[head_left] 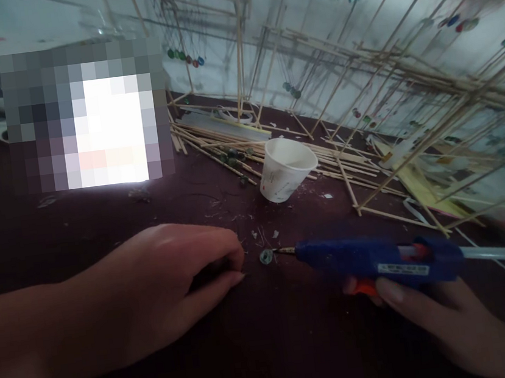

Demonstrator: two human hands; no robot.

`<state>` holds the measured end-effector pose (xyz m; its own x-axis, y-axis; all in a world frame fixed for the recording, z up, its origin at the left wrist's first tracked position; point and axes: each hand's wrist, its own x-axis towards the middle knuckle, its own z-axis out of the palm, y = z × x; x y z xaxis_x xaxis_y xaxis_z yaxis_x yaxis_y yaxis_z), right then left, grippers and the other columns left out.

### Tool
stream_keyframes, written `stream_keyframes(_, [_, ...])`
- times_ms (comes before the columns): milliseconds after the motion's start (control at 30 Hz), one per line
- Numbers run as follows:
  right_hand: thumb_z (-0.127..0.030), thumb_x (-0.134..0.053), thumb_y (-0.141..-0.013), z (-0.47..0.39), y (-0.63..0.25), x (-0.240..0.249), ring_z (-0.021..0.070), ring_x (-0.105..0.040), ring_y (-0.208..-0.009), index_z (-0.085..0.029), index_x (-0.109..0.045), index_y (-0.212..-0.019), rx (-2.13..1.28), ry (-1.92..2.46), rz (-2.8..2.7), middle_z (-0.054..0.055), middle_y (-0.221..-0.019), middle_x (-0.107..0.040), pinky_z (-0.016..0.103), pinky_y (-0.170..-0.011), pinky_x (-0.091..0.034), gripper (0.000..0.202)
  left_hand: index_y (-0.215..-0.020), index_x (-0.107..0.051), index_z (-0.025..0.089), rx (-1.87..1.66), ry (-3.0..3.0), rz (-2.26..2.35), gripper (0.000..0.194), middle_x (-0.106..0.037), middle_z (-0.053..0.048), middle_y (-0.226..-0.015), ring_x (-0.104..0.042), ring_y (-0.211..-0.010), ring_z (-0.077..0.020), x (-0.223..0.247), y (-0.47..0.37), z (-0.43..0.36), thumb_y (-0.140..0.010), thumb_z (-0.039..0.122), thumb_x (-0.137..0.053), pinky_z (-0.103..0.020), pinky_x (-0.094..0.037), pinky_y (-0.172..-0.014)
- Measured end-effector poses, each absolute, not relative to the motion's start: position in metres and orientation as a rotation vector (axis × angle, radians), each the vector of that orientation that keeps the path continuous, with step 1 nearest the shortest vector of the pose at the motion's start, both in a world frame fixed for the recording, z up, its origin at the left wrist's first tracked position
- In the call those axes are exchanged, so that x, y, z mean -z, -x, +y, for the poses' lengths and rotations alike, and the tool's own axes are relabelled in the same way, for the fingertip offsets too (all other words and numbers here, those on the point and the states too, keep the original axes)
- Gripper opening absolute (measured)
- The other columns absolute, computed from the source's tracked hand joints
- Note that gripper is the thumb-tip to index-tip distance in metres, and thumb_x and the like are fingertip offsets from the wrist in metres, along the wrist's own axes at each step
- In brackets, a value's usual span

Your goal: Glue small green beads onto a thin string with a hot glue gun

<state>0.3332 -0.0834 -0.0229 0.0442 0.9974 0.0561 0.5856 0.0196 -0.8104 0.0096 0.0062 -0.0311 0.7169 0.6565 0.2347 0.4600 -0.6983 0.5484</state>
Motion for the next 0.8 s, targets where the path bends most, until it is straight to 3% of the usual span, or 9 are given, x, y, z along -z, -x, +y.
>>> stream_keyframes(533, [-0.062, -0.08, -0.086, -0.091, -0.33, 0.018, 0.0333, -0.083, -0.084, -0.035, -0.088, -0.083, -0.74, 1.613, -1.502, 0.005, -0.086, -0.086, 0.041, -0.084, -0.071, 0.029, -0.086, -0.065, 0.029, -0.575, -2.477, 0.866, 0.014, -0.073, 0.006, -0.076, -0.065, -0.062, -0.0149, 0.032, -0.01, 0.006, -0.1, 0.03, -0.062, -0.028, -0.044, -0.057])
stream_keyframes(700, [-0.052, -0.083, -0.084, -0.11, -0.349, 0.036, 0.0344, -0.084, -0.083, -0.037, -0.089, -0.098, -0.584, 1.732, -1.346, 0.002, -0.081, -0.085, 0.037, -0.07, -0.072, 0.021, -0.088, -0.065, 0.029, -0.548, -2.477, 0.87, 0.013, -0.074, 0.006, -0.077, -0.066, -0.063, -0.0145, 0.032, -0.01, 0.007, -0.1, 0.03, -0.061, -0.028, -0.045, -0.059])
stream_keyframes(800, [-0.051, -0.077, -0.09, -0.115, -0.36, 0.041, 0.0349, -0.084, -0.085, -0.037, -0.088, -0.106, -0.512, 1.761, -1.384, 0.003, -0.085, -0.086, 0.037, -0.068, -0.073, 0.023, -0.088, -0.065, 0.028, -0.565, -2.481, 0.863, 0.013, -0.074, 0.006, -0.078, -0.066, -0.063, -0.0143, 0.031, -0.009, 0.007, -0.1, 0.029, -0.061, -0.028, -0.045, -0.059])
